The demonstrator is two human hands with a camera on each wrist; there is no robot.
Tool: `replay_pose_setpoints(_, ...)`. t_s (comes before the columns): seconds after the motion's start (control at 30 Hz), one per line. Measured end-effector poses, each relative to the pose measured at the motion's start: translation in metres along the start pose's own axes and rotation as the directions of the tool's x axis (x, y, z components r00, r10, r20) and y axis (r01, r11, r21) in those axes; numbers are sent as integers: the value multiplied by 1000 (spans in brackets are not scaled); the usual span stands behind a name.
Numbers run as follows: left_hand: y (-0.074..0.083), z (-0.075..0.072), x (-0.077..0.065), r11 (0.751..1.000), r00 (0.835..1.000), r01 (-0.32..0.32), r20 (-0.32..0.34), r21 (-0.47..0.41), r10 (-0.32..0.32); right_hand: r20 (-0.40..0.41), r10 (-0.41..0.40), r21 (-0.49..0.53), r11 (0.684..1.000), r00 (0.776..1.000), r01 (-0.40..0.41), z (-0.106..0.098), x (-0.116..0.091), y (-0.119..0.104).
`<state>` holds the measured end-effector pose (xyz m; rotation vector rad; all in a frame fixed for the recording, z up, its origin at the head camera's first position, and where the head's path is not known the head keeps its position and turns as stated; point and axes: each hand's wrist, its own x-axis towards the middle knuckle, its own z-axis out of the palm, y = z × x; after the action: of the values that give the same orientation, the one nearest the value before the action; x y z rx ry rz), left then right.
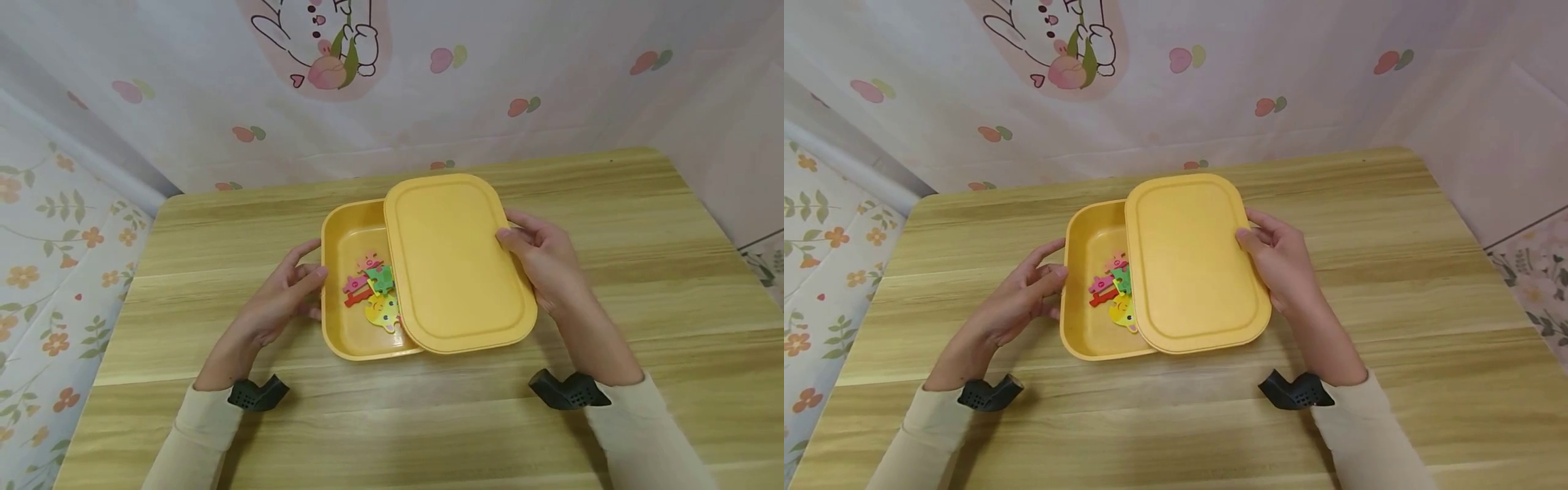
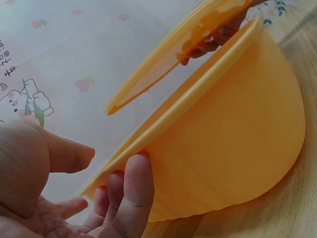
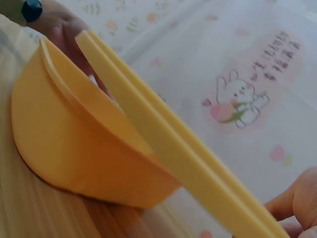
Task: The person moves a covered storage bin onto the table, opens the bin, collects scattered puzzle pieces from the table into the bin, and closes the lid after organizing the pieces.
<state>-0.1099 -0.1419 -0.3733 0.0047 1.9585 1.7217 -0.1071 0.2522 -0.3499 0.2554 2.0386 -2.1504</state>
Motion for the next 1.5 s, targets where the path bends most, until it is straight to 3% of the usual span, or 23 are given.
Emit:
replay_pose_setpoints(0.2,3,7,-2,996,998,-28,-54,82,33,-4,-15,-6,1000,1000,15,18,-8,-2)
replay_pose_setpoints(0.57,1,8,-3,991,999,-48,-19,123,50,27,-36,-8,999,999,36,49,-9,5)
replay_pose_setpoints(0.87,2,5,-4,993,999,-33,-22,111,36,25,-10,-72,997,1000,12,69,1,15)
replay_pose_setpoints(1.1,-1,3,-2,994,997,-77,-17,80,79,41,-6,-141,990,999,12,78,4,16)
replay_pose_setpoints(1.2,-2,1,-1,995,997,-80,-18,67,81,51,-45,-255,965,998,57,79,4,15)
replay_pose_setpoints(1.33,0,0,-3,996,997,-73,-22,50,74,70,-119,-427,894,990,138,81,4,13)
replay_pose_setpoints(1.5,0,-2,-4,996,996,-68,-48,50,70,74,-175,-532,826,982,187,85,6,11)
